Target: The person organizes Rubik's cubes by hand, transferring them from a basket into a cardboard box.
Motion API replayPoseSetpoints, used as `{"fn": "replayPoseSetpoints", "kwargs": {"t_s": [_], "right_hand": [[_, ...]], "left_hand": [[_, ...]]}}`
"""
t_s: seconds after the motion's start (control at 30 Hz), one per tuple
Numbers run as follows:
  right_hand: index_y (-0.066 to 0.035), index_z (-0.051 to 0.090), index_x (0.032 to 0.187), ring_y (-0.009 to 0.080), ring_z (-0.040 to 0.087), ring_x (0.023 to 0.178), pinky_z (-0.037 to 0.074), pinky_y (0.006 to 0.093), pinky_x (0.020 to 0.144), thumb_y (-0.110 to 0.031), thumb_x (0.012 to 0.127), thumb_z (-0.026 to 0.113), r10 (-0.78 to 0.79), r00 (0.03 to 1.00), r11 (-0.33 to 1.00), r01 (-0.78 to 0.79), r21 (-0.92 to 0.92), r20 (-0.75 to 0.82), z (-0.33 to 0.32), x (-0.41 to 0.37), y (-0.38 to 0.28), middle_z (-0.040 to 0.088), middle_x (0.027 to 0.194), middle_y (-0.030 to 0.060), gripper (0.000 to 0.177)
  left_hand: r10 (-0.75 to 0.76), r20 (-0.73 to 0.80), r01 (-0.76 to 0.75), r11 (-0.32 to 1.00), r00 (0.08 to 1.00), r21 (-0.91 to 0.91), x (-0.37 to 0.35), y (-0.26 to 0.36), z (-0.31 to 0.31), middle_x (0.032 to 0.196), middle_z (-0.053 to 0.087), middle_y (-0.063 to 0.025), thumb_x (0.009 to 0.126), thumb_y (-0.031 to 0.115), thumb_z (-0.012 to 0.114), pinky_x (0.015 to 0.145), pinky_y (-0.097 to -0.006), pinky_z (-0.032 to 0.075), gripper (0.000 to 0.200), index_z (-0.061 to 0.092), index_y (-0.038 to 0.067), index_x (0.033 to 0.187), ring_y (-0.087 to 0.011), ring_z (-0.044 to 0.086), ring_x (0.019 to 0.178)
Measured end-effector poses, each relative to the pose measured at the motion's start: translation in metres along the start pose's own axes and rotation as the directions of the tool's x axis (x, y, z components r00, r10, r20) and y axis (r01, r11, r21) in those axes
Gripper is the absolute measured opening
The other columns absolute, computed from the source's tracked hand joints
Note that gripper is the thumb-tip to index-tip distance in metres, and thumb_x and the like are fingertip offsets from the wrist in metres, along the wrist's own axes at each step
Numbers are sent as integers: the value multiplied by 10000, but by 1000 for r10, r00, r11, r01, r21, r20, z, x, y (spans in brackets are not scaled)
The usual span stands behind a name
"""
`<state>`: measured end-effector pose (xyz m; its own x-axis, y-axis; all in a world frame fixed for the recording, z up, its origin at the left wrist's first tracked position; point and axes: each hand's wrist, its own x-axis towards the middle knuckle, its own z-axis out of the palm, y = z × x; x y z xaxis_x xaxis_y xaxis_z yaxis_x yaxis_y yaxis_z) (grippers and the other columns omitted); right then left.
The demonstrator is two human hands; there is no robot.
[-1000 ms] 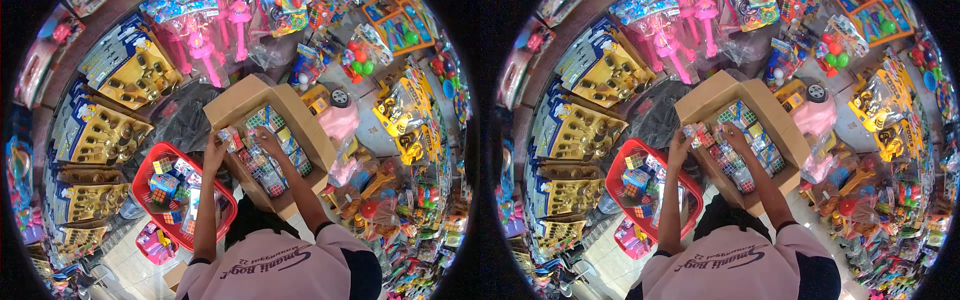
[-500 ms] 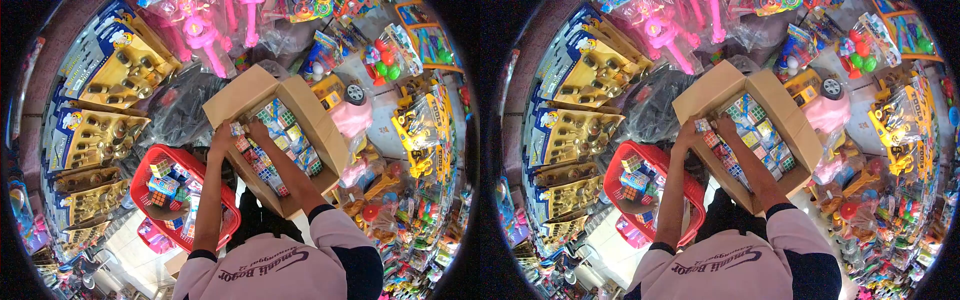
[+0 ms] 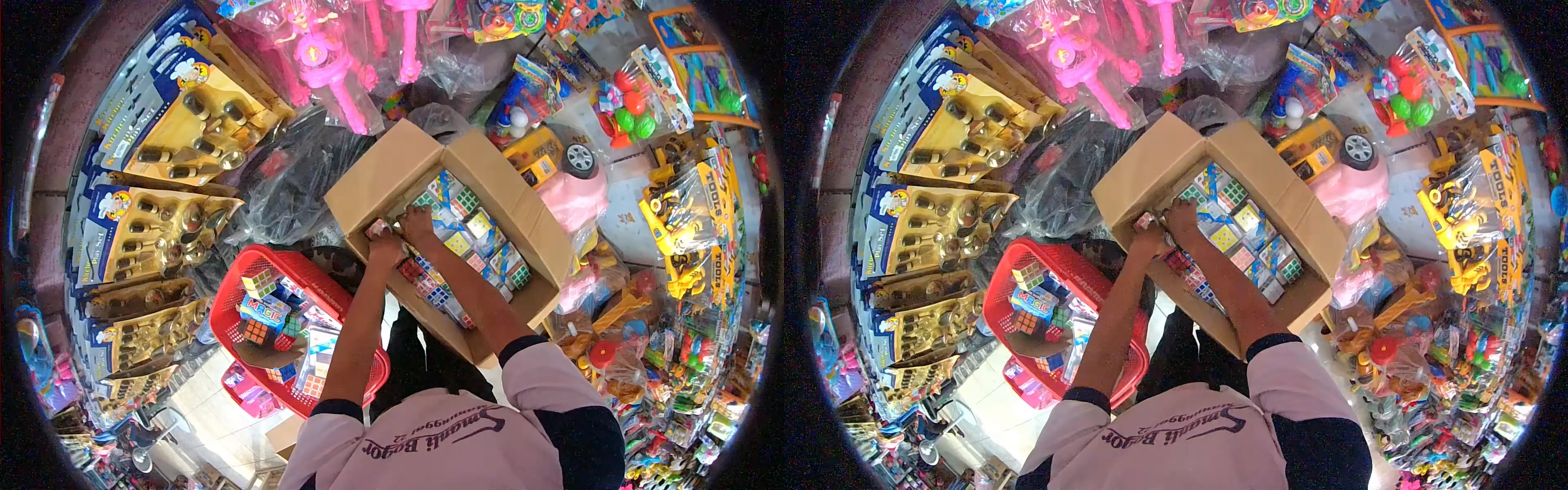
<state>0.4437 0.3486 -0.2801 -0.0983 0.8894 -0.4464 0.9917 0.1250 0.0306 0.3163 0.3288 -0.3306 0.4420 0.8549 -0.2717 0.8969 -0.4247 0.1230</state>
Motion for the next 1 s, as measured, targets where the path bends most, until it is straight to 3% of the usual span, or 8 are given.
{"fn": "replayPoseSetpoints", "kwargs": {"t_s": [0.1, 0.3, 0.47, 0.57, 0.7, 0.8, 0.83, 1.0], "right_hand": [[-217, 650, 1097, 234, 562, 1059, 351, 495, 888, -439, 830, 569, 15, 993, 997, -24, 71, 120, 1, 8, -4, 537, 1197, 96, 357], [-206, 663, 1086, 254, 579, 1059, 356, 526, 899, -382, 796, 630, 17, 995, 994, -27, 102, 96, -4, 4, -7, 537, 1216, 110, 340], [-142, 648, 1106, 286, 590, 1050, 410, 504, 868, -244, 760, 676, -62, 987, 993, 46, 112, 145, -20, -10, 6, 583, 1129, 135, 362], [-88, 574, 1213, 307, 592, 1041, 455, 415, 862, -207, 763, 659, -71, 996, 903, 46, 428, 44, 12, 0, 28, 588, 1134, 164, 473], [-16, 378, 1378, 289, 581, 1056, 459, 341, 887, -195, 786, 613, -267, 962, 272, 24, 962, 51, -36, -35, 61, 560, 1204, 212, 662], [10, 370, 1374, 283, 567, 1082, 456, 344, 891, -229, 776, 641, -233, 964, 250, 187, 950, -128, -34, -40, 58, 587, 1145, 205, 699], [2, 409, 1335, 298, 584, 1056, 466, 357, 868, -243, 734, 692, -155, 958, 440, 284, 852, -240, -30, -40, 55, 611, 1104, 199, 708], [-22, 439, 1193, 341, 620, 975, 492, 389, 813, -221, 665, 751, 18, 976, 525, 176, 833, -218, -34, -41, 55, 625, 1074, 204, 644]], "left_hand": [[49, 371, 21, 983, 927, -183, 7, -7, -12, 1100, 593, -132, 715, 324, 699, 848, -535, 490, 455, 628, 84, 1095, -429, 554, 1064], [72, 469, -53, 997, 880, -54, 14, -8, -33, 1171, 583, -161, 702, 419, 723, 893, -492, 476, 557, 612, 42, 1097, -327, 523, 1168], [16, 270, 81, 935, 963, -344, 2, -9, -82, 1049, 634, -194, 712, 445, 722, 865, -437, 487, 519, 637, 6, 975, -349, 607, 1015], [25, 227, 82, 889, 974, -451, 0, -7, -84, 1027, 637, -208, 727, 414, 721, 857, -447, 486, 511, 606, 3, 1009, -371, 623, 952], [-94, 69, 114, 898, 993, -425, -12, 15, -119, 1080, 592, -230, 709, 294, 760, 833, -509, 471, 671, 427, -13, 1205, -427, 589, 972], [-74, -110, 25, 917, 991, -397, -19, 31, -134, 1096, 559, -211, 672, 200, 783, 865, -495, 457, 689, 394, 15, 1210, -416, 546, 1048], [-57, -83, 16, 904, 995, -427, -18, 32, -135, 1122, 537, -212, 673, 195, 780, 887, -488, 445, 691, 394, 12, 1216, -411, 523, 1078], [-3, -248, -138, 823, 969, -551, -18, 31, -130, 1171, 471, -220, 670, 156, 769, 969, -481, 390, 742, 370, 5, 1277, -403, 444, 1166]]}}
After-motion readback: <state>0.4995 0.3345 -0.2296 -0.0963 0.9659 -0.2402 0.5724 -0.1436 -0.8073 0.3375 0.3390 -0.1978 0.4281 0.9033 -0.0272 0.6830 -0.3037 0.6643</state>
